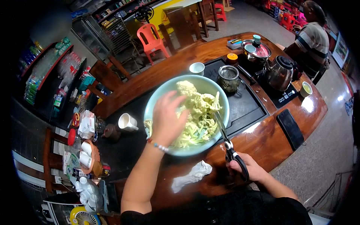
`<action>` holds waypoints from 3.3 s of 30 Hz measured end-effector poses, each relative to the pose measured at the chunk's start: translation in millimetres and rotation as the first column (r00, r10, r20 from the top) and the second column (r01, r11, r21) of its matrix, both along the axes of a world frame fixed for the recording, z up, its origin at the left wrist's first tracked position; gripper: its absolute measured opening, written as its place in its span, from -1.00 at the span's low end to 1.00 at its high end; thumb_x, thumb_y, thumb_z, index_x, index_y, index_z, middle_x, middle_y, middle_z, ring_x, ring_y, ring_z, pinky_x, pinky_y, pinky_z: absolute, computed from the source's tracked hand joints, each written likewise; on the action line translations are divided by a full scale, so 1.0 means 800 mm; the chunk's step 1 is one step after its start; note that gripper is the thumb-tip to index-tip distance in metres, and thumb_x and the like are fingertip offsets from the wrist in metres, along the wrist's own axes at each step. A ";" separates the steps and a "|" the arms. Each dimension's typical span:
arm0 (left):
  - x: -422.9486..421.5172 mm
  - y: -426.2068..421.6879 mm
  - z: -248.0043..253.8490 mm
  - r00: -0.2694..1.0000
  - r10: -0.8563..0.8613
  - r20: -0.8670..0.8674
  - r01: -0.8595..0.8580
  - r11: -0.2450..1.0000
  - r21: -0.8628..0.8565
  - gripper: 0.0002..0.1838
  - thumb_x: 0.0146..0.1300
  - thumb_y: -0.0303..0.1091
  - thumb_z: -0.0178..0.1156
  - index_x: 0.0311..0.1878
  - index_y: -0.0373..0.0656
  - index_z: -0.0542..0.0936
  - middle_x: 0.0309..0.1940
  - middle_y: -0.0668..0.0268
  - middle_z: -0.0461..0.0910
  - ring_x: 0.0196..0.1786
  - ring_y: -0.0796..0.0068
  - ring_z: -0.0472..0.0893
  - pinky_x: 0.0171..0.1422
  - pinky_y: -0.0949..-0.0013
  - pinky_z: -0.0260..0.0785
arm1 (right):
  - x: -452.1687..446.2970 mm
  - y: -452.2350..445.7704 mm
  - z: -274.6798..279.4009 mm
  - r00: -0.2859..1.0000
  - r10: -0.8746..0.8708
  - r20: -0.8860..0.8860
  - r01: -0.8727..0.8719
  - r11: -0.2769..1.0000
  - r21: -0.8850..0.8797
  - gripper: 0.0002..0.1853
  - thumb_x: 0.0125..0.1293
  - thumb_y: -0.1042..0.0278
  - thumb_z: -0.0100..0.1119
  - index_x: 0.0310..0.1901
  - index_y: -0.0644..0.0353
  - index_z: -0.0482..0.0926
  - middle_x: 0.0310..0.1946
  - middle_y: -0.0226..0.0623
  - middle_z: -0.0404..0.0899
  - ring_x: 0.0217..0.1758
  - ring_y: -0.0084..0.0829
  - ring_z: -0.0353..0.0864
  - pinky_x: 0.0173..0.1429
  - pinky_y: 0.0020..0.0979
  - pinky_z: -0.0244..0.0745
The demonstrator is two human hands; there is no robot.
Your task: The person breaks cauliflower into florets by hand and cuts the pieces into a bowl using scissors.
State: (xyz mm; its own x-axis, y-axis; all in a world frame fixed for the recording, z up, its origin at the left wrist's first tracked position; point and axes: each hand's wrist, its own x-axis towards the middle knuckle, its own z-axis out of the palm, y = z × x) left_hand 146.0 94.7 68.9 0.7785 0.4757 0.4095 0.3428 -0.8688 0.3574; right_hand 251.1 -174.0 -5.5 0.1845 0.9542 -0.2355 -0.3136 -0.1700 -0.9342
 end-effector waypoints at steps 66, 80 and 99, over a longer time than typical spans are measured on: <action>-0.096 -0.044 -0.041 0.675 0.387 0.628 0.327 0.606 -0.725 -0.78 0.06 -0.67 0.38 -0.22 -0.26 0.60 -0.29 0.39 0.61 -0.25 0.70 0.55 -0.13 0.61 0.40 | -0.026 0.066 0.042 0.866 0.381 0.325 -0.339 0.924 -0.179 -0.42 0.26 -0.19 0.21 0.03 0.22 0.60 -0.26 -0.05 0.67 -0.16 -0.24 0.67 -0.04 -0.27 0.52; -0.101 -0.044 -0.037 0.676 0.202 0.709 0.355 0.754 -0.553 -0.75 0.02 -0.73 0.36 -0.23 -0.27 0.59 -0.15 0.25 0.62 -0.15 0.62 0.58 -0.02 0.56 0.44 | -0.017 0.065 0.041 0.786 0.376 0.491 -0.327 0.926 -0.186 -0.44 0.20 -0.19 0.29 -0.19 0.28 0.60 -0.50 -0.14 0.58 -0.39 -0.30 0.60 -0.24 -0.29 0.48; -0.100 -0.035 -0.048 0.647 0.248 0.721 0.352 0.742 -0.571 -0.76 0.08 -0.71 0.33 -0.20 -0.26 0.58 -0.15 0.28 0.62 -0.14 0.64 0.57 -0.03 0.58 0.45 | -0.021 0.078 0.052 0.720 0.319 0.616 -0.257 0.947 -0.191 -0.40 0.15 -0.30 0.28 -0.33 0.24 0.63 -0.54 -0.09 0.60 -0.41 -0.17 0.65 -0.25 -0.23 0.50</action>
State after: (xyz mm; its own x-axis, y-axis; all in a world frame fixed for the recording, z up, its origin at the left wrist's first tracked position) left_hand 65.7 66.9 30.7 0.3941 0.8011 0.4505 -0.3253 -0.3369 0.8836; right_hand 233.9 -111.9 35.8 0.0400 0.9678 -0.2487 0.4206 -0.2421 -0.8744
